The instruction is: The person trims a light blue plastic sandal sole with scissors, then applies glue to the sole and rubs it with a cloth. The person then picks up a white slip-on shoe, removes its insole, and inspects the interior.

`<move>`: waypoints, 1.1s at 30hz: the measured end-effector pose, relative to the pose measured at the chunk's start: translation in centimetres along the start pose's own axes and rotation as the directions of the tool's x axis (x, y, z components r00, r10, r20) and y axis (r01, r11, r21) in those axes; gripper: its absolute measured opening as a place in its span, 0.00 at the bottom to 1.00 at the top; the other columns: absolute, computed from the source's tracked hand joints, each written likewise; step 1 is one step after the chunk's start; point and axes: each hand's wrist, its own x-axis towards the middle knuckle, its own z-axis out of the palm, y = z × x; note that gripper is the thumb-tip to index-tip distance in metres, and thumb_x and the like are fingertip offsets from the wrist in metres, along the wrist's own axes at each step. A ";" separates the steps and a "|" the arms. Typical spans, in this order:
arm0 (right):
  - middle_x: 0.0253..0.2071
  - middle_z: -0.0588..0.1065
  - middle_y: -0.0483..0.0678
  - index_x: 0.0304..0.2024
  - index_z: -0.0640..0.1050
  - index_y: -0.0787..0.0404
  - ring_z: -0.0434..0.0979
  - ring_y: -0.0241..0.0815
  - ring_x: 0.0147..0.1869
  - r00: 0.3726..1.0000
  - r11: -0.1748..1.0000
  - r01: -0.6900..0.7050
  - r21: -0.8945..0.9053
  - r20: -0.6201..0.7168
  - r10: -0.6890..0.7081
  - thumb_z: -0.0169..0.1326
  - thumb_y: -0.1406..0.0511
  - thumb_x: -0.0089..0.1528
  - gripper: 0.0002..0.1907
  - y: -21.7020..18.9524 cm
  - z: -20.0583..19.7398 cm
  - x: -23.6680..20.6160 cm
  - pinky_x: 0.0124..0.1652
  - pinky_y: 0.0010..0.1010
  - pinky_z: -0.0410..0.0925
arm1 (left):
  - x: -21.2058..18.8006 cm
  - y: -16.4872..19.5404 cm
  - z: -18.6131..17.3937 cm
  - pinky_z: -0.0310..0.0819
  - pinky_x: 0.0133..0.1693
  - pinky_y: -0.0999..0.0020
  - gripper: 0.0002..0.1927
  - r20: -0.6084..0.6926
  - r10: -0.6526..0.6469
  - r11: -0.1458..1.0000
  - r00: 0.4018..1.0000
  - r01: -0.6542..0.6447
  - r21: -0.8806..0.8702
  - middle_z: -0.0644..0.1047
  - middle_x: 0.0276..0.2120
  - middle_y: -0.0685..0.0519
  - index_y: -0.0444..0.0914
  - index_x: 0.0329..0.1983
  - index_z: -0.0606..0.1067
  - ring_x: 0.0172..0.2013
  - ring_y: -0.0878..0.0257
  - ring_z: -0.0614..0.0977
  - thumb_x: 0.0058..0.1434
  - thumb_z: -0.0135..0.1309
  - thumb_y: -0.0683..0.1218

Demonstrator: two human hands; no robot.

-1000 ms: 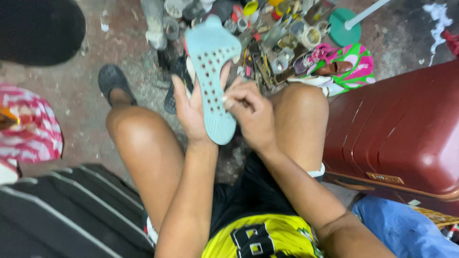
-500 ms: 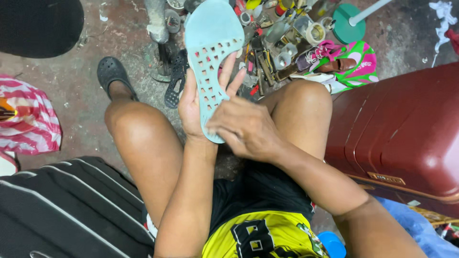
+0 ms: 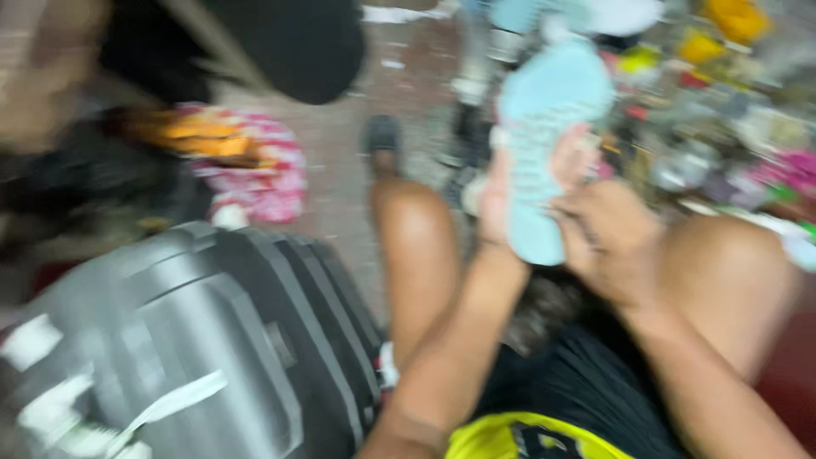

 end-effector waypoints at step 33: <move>0.39 0.77 0.53 0.40 0.80 0.65 0.78 0.51 0.42 0.978 0.974 -0.178 0.142 -0.086 0.191 0.64 0.72 0.63 0.04 4.4 3.3 -2.8 0.44 0.36 0.70 | -0.5 -0.8 0.0 0.49 0.75 0.43 0.38 -0.123 0.143 0.870 0.982 -0.066 0.489 0.52 0.76 0.38 0.35 0.80 0.48 0.79 0.44 0.53 0.76 0.42 0.59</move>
